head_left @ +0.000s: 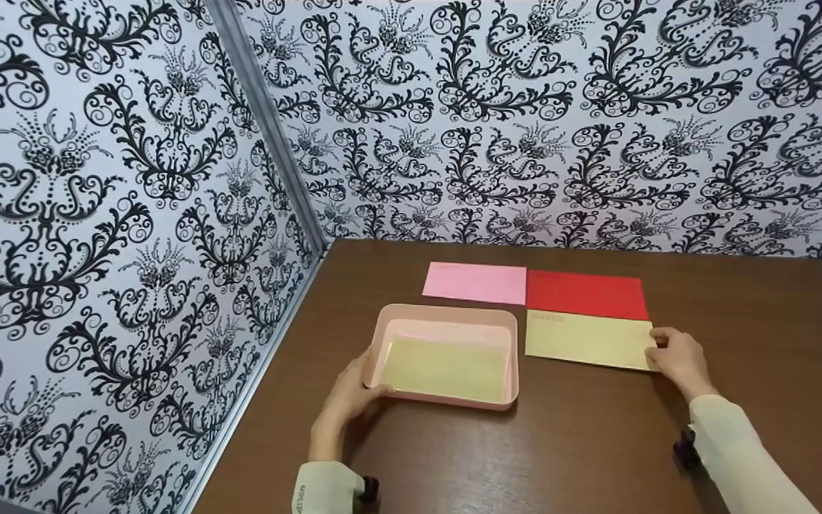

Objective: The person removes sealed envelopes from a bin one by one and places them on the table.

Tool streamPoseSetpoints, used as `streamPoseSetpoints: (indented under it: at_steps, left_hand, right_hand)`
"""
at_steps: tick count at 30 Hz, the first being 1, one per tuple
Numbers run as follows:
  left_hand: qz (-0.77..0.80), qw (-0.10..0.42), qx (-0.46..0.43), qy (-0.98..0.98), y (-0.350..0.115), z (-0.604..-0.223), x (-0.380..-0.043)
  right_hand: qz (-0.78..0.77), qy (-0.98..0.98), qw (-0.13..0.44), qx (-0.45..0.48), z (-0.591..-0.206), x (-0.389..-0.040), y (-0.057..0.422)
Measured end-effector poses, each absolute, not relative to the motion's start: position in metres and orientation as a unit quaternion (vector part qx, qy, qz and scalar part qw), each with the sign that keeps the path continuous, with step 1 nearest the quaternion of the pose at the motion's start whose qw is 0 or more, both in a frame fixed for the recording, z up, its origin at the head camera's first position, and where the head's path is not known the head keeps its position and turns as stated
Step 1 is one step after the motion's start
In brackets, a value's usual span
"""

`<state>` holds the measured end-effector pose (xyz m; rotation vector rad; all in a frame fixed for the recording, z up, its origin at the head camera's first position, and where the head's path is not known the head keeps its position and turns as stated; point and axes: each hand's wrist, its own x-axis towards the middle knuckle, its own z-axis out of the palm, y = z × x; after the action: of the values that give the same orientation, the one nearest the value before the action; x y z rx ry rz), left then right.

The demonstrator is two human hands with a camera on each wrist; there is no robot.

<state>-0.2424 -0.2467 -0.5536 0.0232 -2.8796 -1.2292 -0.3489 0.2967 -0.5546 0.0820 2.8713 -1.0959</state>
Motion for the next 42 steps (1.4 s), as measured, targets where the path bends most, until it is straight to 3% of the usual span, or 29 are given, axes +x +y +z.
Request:
streamPoseSetpoints:
  at_steps: [42]
  left_hand:
    - [-0.387, 0.022, -0.023, -0.922, -0.248, -0.5572, -0.2432]
  right_hand:
    - [-0.333, 0.943, 0.02, 0.012, -0.552, -0.343, 0.2938]
